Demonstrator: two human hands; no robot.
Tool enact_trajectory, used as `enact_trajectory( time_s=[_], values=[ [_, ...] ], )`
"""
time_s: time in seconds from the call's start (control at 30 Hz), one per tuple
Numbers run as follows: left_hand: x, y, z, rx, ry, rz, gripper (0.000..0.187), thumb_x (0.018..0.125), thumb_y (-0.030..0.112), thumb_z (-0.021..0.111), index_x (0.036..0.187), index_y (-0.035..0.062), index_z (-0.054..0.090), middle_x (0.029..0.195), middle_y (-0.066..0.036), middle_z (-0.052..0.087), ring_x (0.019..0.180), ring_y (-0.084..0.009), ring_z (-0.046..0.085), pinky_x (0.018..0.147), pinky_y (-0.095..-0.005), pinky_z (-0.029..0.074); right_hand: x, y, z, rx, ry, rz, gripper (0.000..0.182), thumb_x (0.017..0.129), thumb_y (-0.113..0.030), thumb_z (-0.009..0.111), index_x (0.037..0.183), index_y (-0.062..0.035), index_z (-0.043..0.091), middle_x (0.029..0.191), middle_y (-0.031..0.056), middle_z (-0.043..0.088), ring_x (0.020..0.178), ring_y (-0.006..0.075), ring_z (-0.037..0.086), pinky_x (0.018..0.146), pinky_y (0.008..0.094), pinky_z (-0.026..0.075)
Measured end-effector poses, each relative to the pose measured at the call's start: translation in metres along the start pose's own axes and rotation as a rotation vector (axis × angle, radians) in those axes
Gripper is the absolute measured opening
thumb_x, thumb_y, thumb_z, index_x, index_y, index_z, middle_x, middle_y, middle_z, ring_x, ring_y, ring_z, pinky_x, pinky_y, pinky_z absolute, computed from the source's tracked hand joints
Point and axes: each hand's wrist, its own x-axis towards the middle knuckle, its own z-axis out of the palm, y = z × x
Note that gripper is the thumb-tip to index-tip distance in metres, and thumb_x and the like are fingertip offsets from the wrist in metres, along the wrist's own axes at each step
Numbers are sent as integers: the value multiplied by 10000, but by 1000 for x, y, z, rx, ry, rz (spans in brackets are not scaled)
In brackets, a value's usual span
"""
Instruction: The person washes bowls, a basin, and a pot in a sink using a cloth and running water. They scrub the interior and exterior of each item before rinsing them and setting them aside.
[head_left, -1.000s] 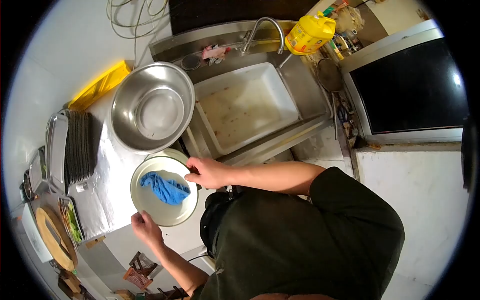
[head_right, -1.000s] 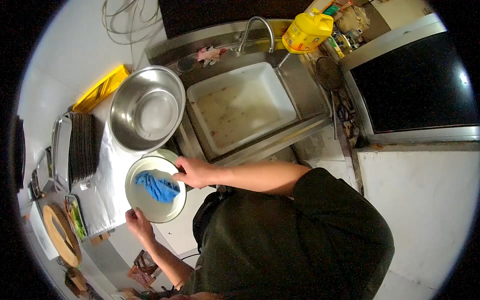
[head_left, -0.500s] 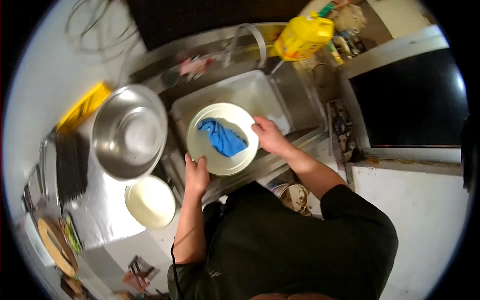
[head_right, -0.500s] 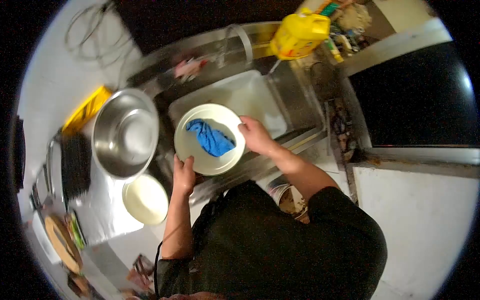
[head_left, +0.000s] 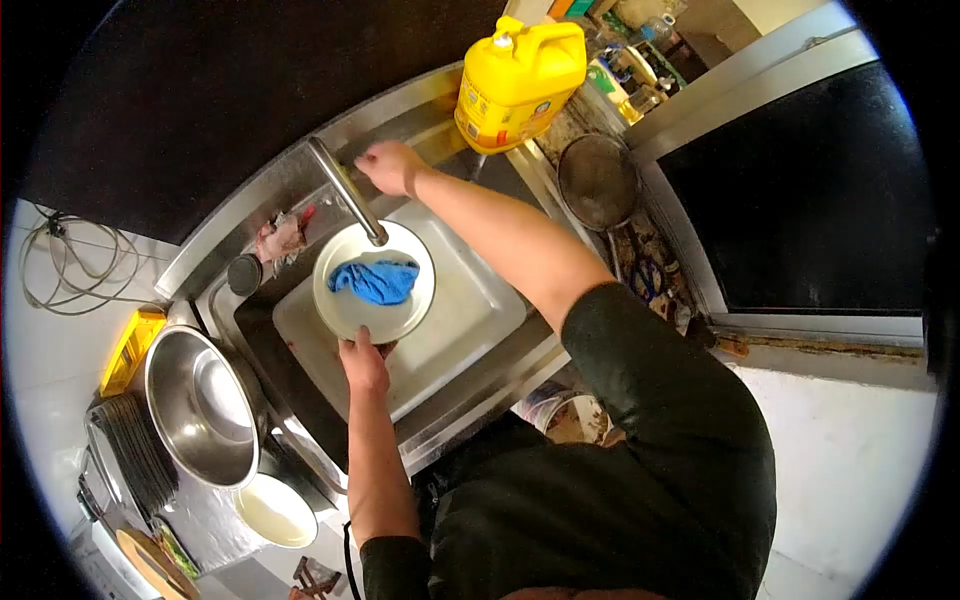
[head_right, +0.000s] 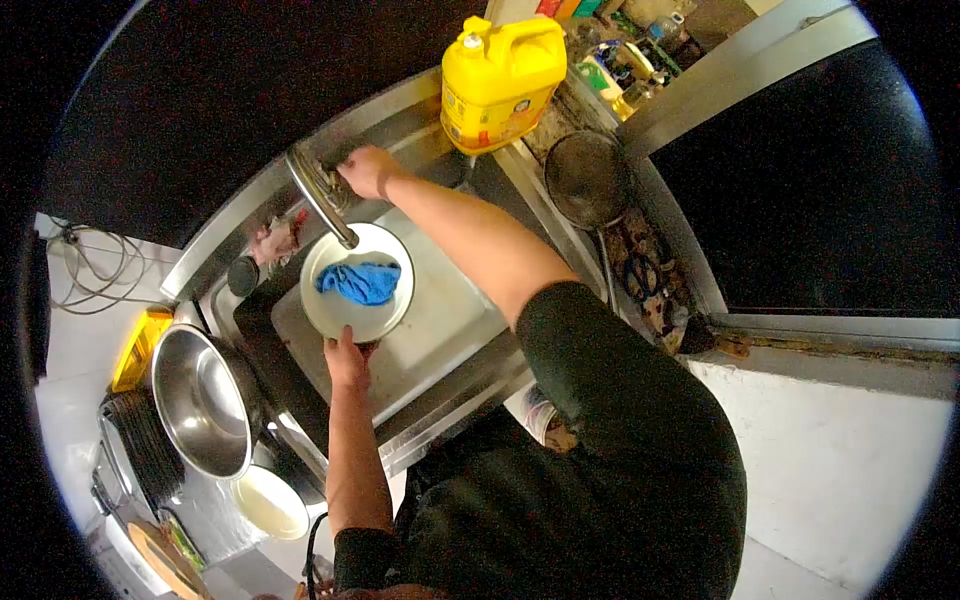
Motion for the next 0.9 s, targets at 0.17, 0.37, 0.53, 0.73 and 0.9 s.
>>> enact_trajectory(
  time_s=[0.17,0.37,0.53,0.73,0.9],
  values=[
    [11,-4,-2,-11,42,5,490,905,169,466,1357,49,317,1252,-152,484,1008,-299,591,759,-418,543,36,-19,22,-92,-74,0,460,886,-398,501,857,21,687,927,242,644,885,401,613,802,460,490],
    [6,-5,-1,-35,49,7,452,914,169,445,1342,66,343,1284,-120,459,1068,-283,560,795,-435,543,33,-7,31,2,-20,10,397,858,-369,545,837,-2,695,898,228,651,850,400,621,795,455,497],
    [11,2,11,-58,8,22,471,903,149,448,1347,45,331,1248,-139,491,1026,-308,582,743,-414,548,-9,9,-26,165,292,-32,301,832,-327,576,820,-43,675,811,214,645,798,400,617,719,465,491],
    [38,-8,32,-101,-37,-63,444,914,158,450,1332,43,352,1236,-146,505,1005,-317,595,777,-432,547,-15,28,-42,111,3,13,349,856,-372,555,850,-51,693,836,219,650,783,400,624,706,458,496],
    [46,-22,33,-93,-21,-79,455,888,126,441,1329,63,348,1245,-140,488,1005,-296,588,770,-426,552,32,11,11,-32,-106,-9,364,857,-375,549,901,-46,698,934,226,649,859,392,625,771,464,500]
  ],
)
